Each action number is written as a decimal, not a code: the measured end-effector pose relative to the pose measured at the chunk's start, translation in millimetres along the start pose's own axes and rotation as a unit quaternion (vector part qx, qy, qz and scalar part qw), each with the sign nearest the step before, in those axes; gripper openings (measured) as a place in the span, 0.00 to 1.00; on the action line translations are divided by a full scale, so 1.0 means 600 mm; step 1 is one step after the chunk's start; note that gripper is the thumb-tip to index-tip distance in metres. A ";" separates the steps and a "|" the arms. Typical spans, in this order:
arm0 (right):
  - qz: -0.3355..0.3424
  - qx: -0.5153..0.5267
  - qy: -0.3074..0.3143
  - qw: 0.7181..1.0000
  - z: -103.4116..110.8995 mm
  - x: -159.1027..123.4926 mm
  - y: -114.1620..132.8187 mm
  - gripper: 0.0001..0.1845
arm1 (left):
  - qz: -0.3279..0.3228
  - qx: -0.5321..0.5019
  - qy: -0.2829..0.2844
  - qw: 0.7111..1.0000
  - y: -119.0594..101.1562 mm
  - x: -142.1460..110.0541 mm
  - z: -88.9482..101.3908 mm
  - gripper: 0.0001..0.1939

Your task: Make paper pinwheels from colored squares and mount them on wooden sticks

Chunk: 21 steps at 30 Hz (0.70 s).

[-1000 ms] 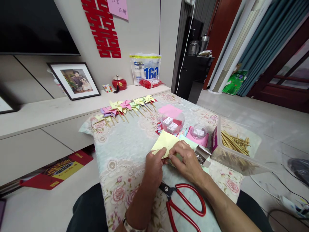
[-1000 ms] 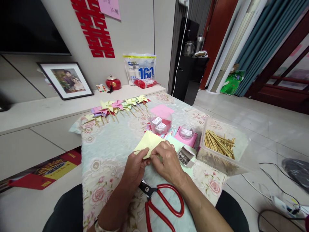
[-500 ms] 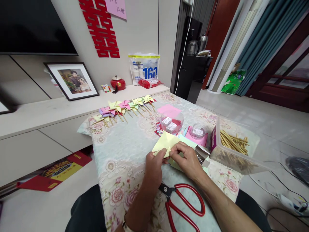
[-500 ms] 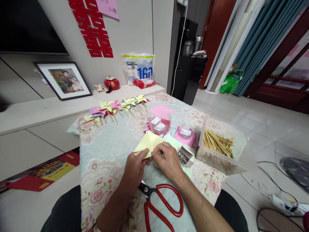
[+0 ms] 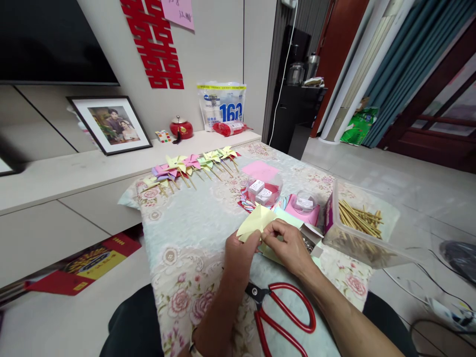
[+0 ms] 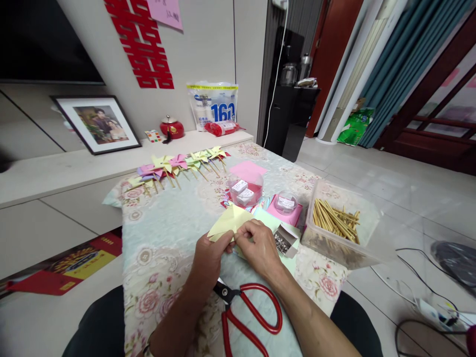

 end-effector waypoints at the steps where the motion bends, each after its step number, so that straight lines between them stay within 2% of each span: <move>1: 0.000 0.001 -0.001 1.000 0.000 0.000 0.000 0.11 | 0.001 0.002 -0.002 1.000 -0.001 0.000 0.000 0.09; 15: -0.002 0.017 -0.003 1.000 -0.002 -0.001 0.001 0.10 | 0.012 0.026 -0.011 1.000 0.004 0.001 0.005 0.10; 18: 0.007 0.011 -0.002 1.000 0.007 -0.003 0.004 0.10 | 0.019 0.030 -0.011 0.999 0.002 0.002 0.009 0.12; 21: 0.014 0.025 -0.040 0.999 0.030 -0.005 0.003 0.11 | 0.031 0.035 -0.012 0.999 -0.003 0.003 0.017 0.13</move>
Point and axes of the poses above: each hand's wrist, its own x-axis towards the middle knuckle, its own z-axis out of the back of the hand, y = z × x, the point moved 1 cm from there along x, towards the middle knuckle, and after that the axes turned 10 degrees about y, right-handed, at the moved point
